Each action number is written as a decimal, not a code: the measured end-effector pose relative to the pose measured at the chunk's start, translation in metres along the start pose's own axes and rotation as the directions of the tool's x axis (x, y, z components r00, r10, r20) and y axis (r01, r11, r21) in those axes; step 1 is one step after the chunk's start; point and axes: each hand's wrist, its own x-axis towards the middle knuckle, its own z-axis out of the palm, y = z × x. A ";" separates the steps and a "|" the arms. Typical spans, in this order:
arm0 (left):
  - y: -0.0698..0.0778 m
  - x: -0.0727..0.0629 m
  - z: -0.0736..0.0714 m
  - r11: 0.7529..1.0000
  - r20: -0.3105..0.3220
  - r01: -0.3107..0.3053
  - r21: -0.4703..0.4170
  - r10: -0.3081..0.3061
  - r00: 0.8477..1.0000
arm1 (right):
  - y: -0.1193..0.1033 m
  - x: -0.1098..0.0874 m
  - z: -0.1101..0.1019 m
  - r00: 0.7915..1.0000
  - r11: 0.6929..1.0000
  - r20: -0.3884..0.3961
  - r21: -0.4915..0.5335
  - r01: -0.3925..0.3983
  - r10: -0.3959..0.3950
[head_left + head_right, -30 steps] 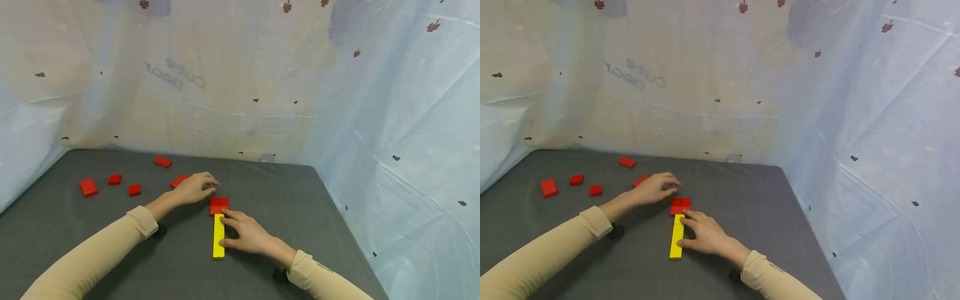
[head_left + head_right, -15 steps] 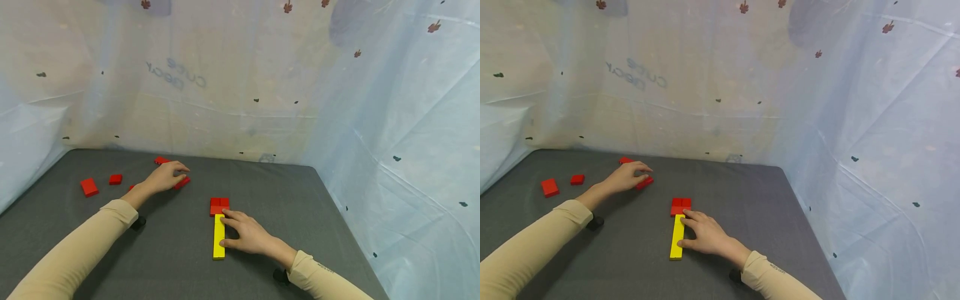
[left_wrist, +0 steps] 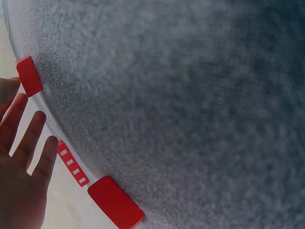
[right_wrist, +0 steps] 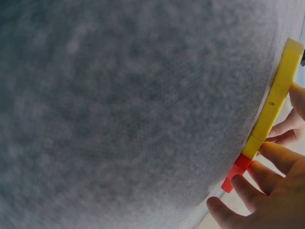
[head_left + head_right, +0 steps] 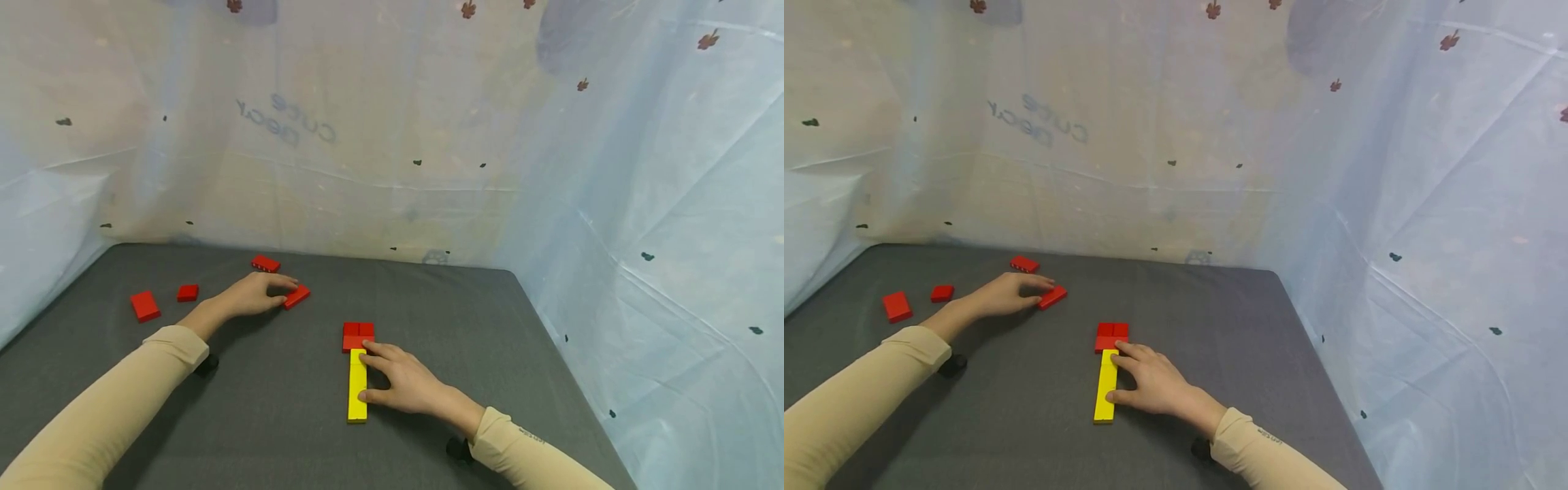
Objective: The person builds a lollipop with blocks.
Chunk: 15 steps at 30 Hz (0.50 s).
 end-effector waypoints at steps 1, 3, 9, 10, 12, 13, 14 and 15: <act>0.000 0.000 0.000 1.000 0.007 -0.003 0.003 0.003 1.000 | 0.000 0.000 0.000 1.000 1.000 0.001 0.000 0.000 0.000; 0.000 -0.001 0.001 1.000 0.017 -0.006 0.009 0.006 1.000 | 0.000 0.000 0.001 1.000 1.000 0.002 -0.002 -0.001 0.001; 0.000 -0.001 0.001 1.000 0.025 -0.020 0.020 0.019 1.000 | 0.001 0.001 0.002 1.000 1.000 0.000 -0.005 0.000 0.000; -0.001 -0.001 0.001 0.999 0.026 -0.024 0.026 0.023 0.999 | 0.001 0.001 0.002 1.000 1.000 -0.001 -0.005 0.001 -0.001; -0.001 -0.001 0.002 0.999 0.028 -0.032 0.039 0.031 0.999 | 0.002 0.001 0.002 1.000 1.000 -0.003 -0.006 0.002 -0.002; -0.002 -0.001 0.002 0.998 0.030 -0.035 0.046 0.033 0.999 | 0.002 0.001 0.002 1.000 1.000 -0.003 -0.007 0.002 -0.003; -0.002 -0.001 0.002 0.998 0.031 -0.038 0.055 0.037 0.999 | 0.002 0.001 0.002 1.000 1.000 -0.004 -0.007 0.002 -0.003; -0.002 -0.001 0.002 0.997 0.032 -0.044 0.064 0.042 0.999 | 0.002 0.001 0.001 1.000 1.000 -0.003 -0.007 0.001 -0.001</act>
